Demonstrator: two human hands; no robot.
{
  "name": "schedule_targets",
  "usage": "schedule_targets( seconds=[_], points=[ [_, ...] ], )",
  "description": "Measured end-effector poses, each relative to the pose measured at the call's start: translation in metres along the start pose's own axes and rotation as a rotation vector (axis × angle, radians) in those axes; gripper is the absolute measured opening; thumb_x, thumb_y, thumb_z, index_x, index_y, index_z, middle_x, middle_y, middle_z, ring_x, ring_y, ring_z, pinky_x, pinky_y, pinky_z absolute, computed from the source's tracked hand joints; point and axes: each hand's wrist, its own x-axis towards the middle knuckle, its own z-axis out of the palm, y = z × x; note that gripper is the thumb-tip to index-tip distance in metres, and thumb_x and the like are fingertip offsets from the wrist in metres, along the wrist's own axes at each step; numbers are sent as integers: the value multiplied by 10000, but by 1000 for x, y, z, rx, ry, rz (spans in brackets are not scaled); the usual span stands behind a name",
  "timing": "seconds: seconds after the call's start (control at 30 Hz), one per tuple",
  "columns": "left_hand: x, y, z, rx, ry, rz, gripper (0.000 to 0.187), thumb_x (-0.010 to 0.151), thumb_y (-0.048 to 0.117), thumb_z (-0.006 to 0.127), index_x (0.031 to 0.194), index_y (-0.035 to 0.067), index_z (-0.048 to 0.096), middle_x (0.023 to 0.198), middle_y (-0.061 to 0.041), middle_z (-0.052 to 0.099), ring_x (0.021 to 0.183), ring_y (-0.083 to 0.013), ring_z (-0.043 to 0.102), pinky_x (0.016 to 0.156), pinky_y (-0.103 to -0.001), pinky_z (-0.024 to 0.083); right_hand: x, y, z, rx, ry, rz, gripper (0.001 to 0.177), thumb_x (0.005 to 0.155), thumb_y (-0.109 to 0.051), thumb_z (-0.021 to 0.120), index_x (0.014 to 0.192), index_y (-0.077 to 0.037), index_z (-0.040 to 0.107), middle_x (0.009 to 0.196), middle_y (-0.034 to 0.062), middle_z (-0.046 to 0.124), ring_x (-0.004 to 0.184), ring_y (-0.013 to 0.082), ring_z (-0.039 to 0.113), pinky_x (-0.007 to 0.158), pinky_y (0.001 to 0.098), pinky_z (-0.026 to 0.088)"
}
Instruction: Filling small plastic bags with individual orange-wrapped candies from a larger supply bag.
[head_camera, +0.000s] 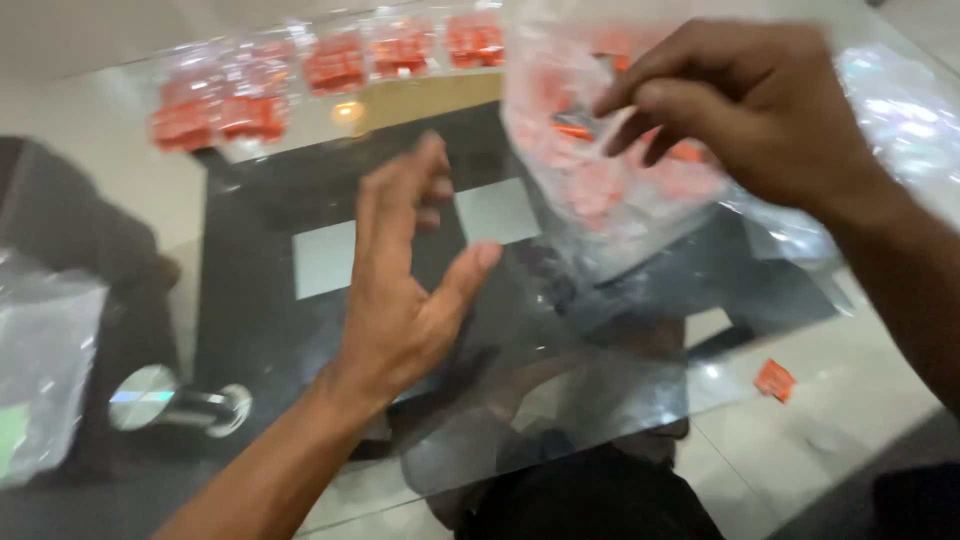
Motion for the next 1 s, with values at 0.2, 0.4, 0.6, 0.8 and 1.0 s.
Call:
schedule_targets(
  seconds=[0.2, 0.4, 0.6, 0.8, 1.0],
  points=[
    [0, -1, -8, -317, 223, -143, 846, 1080, 769, 246, 1675, 208, 29, 1813, -95, -36, 1744, -418, 123, 1421, -609, 134, 34, -1, 112, 78, -90, -211, 514, 1062, 78, 434, 1550, -82, 409, 1560, 172, 524, 1462, 293, 542, 1232, 411, 456],
    [23, -30, -28, -635, 515, -336, 993, 891, 761, 294, 1633, 132, 90, 1757, -77, 16, 1649, -300, 49, 1327, -418, 17, 13, -49, 193, 597, -344, -108, 811, 1075, -508, 327, 1608, 25, 27, 1740, 211, -9, 1643, 286, -12, 1367, 432, 31],
    [20, -31, -25, -289, 480, -344, 888, 958, 754, 133, 1643, 192, 89, 1778, -43, 12, 1673, -202, -50, 1368, -407, -48, 14, -50, 208, 625, -303, -67, 1096, 964, -815, 257, 1601, 14, -72, 1733, 218, -107, 1637, 307, -102, 1346, 471, -21],
    [6, -40, 12, 361, 283, -346, 666, 1128, 505, 84, 1680, 151, -34, 1776, 25, -65, 1664, -124, -94, 1429, -382, -85, 20, -41, 206, 621, -239, -136, 1030, 998, -833, 239, 1642, -72, -20, 1770, 151, -73, 1680, 279, -83, 1403, 480, -26],
    [27, -57, -31, -388, 493, -256, 945, 961, 771, 190, 1655, 151, 24, 1782, -69, -81, 1672, -202, -158, 1377, -414, -121, 18, -43, 203, 615, -349, -136, 1118, 959, -866, 208, 1604, -10, -113, 1734, 205, -168, 1647, 316, -148, 1369, 500, -43]
  ],
)
